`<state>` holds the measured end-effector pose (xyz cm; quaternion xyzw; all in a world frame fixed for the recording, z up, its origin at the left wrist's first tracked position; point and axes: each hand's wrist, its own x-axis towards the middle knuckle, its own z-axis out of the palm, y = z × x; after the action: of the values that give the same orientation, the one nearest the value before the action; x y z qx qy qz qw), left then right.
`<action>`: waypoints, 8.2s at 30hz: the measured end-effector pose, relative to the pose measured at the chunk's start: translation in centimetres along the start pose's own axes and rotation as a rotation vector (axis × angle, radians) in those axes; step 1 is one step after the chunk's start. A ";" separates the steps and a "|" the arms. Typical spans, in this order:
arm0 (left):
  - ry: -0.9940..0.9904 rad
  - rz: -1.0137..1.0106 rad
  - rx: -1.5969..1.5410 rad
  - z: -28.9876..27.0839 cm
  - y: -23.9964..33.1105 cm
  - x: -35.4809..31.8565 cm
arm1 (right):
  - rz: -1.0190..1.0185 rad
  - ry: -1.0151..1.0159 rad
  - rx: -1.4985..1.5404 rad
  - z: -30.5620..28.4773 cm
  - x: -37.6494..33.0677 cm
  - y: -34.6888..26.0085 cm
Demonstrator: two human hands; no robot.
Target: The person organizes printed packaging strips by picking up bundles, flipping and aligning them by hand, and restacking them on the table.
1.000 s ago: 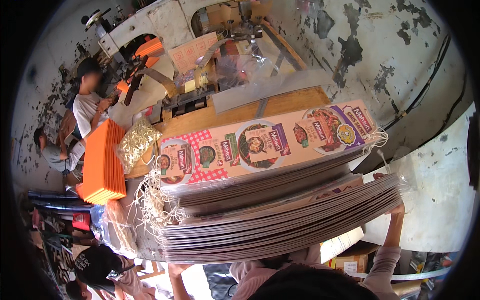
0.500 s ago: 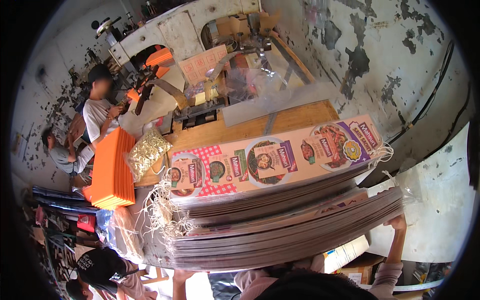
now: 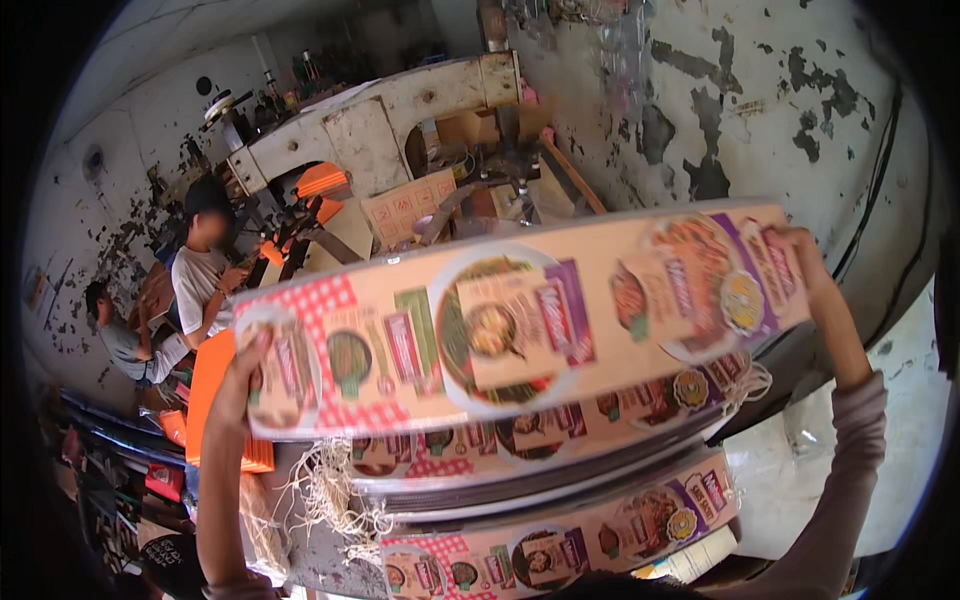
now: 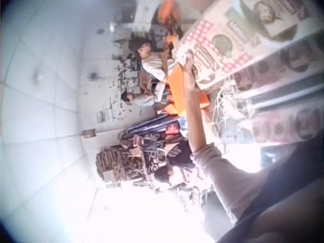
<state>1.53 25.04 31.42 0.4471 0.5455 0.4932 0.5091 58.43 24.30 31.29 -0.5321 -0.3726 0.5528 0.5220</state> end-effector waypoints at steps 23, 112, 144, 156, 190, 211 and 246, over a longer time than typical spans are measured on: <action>-0.258 -0.652 0.353 -1.0 -20.2 16.8 | 0.648 -0.392 -0.666 0.0 19.8 15.3; -0.089 -0.750 -0.156 -4.3 -26.2 -18.2 | 0.487 -0.014 -0.066 -6.5 -12.8 27.3; 0.088 -0.290 -0.430 -6.9 -31.2 -27.9 | 0.042 0.261 0.161 -8.6 -19.9 30.9; -0.065 -0.208 -0.417 -6.3 -30.5 -26.7 | -0.147 0.223 0.312 -12.8 -20.8 31.0; -0.211 -0.217 -0.088 -11.2 -34.2 -21.3 | -0.191 -0.119 -0.258 -7.6 -15.2 31.1; -0.058 -0.229 -0.005 -10.9 -15.6 -17.5 | -0.032 -0.010 -0.453 -4.0 -12.9 10.2; -0.175 -0.522 0.339 -2.8 -14.5 13.7 | 0.584 -0.268 -0.622 0.8 15.3 9.3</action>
<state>-2.16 36.73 15.47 0.4112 0.6704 0.2079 0.5816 57.63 37.67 19.39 -0.6704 -0.4198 0.6025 0.1064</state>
